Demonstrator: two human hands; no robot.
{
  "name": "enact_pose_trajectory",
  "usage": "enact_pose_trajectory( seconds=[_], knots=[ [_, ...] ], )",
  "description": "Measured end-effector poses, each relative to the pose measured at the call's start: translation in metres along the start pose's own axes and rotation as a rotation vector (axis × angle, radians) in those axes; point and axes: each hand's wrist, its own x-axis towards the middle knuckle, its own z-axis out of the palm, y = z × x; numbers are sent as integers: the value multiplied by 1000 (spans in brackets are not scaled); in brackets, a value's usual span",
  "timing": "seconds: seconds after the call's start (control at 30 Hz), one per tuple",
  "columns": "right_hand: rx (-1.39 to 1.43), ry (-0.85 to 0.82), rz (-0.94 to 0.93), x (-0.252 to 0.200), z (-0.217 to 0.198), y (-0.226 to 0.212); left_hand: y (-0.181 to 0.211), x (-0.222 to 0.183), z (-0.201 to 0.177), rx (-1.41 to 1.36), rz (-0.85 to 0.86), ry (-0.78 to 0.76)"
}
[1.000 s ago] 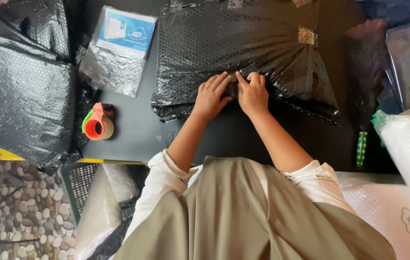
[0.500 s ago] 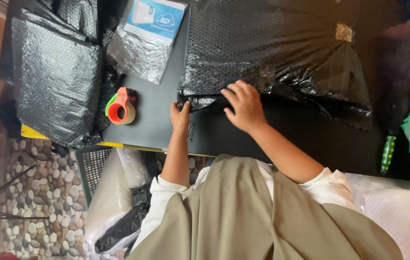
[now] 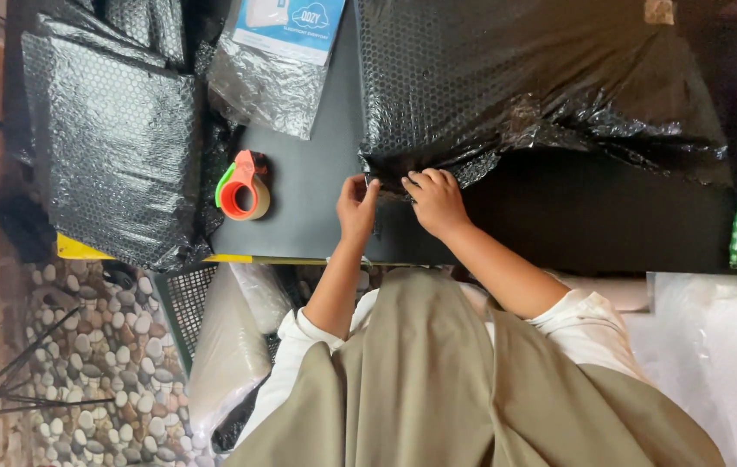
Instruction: The person wraps a black bubble-wrapped package with clear tape and then brushes the finished package with a duster.
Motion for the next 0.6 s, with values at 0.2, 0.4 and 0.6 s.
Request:
enact_pose_trajectory(
  seconds=[0.2,0.4,0.6],
  knots=[
    [53,63,-15,-19,5,-5,-22,4,8,240,698,-216],
    [61,81,31,-15,-18,-17,-46,12,2,293,791,-259],
    [129,17,168,-18,-35,-31,-115,-7,11,230,644,-42]
  ],
)
